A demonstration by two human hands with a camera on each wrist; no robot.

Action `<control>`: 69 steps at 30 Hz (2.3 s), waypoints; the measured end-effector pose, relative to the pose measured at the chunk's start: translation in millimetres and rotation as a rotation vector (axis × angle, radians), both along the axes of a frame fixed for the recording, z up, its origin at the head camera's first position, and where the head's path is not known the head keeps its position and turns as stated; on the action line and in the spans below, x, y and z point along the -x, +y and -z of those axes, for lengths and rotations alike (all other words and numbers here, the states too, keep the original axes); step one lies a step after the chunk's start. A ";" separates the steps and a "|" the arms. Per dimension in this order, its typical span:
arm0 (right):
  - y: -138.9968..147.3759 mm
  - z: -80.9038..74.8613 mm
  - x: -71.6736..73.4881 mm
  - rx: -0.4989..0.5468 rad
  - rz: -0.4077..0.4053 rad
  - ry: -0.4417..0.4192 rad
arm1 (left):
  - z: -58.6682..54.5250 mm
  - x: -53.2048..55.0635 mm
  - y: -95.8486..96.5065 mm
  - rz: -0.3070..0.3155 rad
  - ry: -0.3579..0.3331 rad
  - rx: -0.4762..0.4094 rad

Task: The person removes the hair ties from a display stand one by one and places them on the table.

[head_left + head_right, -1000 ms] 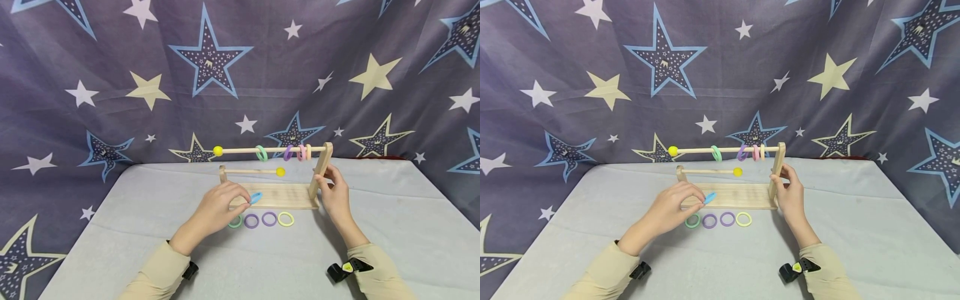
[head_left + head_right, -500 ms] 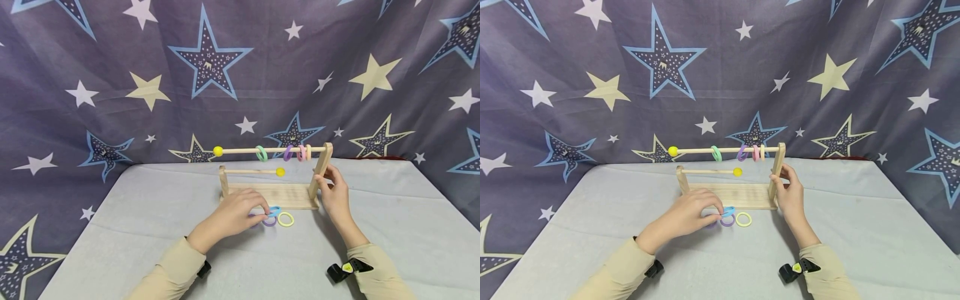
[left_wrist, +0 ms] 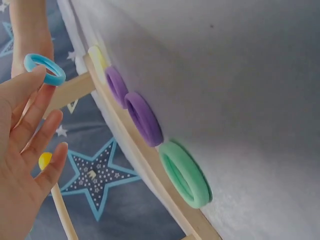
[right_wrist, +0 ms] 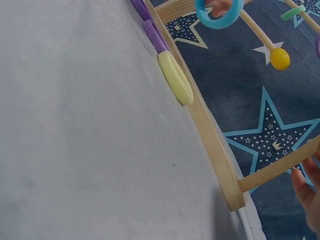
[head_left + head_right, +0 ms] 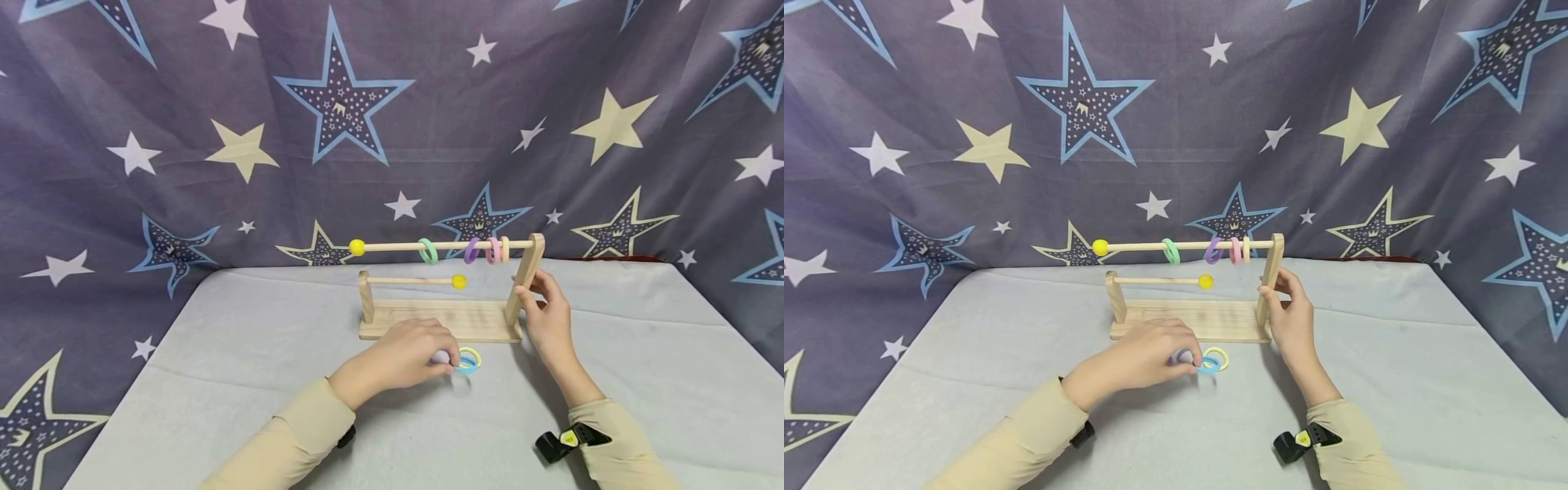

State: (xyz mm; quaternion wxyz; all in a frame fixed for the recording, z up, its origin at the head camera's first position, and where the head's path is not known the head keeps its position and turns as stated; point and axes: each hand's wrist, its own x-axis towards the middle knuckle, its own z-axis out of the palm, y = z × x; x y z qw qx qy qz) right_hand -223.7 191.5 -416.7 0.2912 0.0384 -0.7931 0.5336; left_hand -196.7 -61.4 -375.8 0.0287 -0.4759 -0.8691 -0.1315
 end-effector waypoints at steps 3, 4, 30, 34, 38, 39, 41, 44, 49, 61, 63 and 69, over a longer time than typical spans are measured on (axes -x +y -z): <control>-0.1 0.3 -0.3 -0.007 0.000 0.005 | 2.7 0.6 3.3 0.002 -0.007 0.024; -0.2 0.4 -0.4 -0.009 0.002 0.006 | 3.7 0.7 4.5 0.003 -0.009 0.031; 0.3 1.5 0.9 -0.014 0.007 0.001 | 18.9 0.3 27.6 0.029 -0.057 0.107; 0.5 2.2 1.2 -0.016 0.008 -0.003 | 18.9 0.0 27.6 0.034 -0.071 0.102; 0.2 1.9 0.9 -0.017 0.006 0.006 | 19.6 1.1 25.2 0.029 -0.097 0.080; 0.1 1.8 0.8 -0.016 0.004 0.009 | 19.6 1.4 24.4 0.026 -0.103 0.075; 0.1 1.8 0.9 -0.014 -0.001 0.015 | 19.7 2.2 22.8 0.016 -0.117 0.065; 0.5 2.5 1.4 -0.011 -0.006 0.016 | 19.1 3.0 20.0 -0.004 -0.136 0.044; 1.4 3.6 2.2 -0.011 -0.004 0.011 | 16.2 3.6 15.4 -0.030 -0.171 -0.033; 0.7 3.4 2.1 -0.011 0.005 -0.002 | 11.1 5.6 9.6 -0.197 -0.062 -0.210; 0.5 3.2 1.9 -0.008 0.005 0.001 | 11.1 6.7 9.2 -0.231 -0.047 -0.252; -0.3 2.6 1.2 -0.010 0.006 0.008 | 8.5 9.5 7.4 -0.301 0.015 -0.394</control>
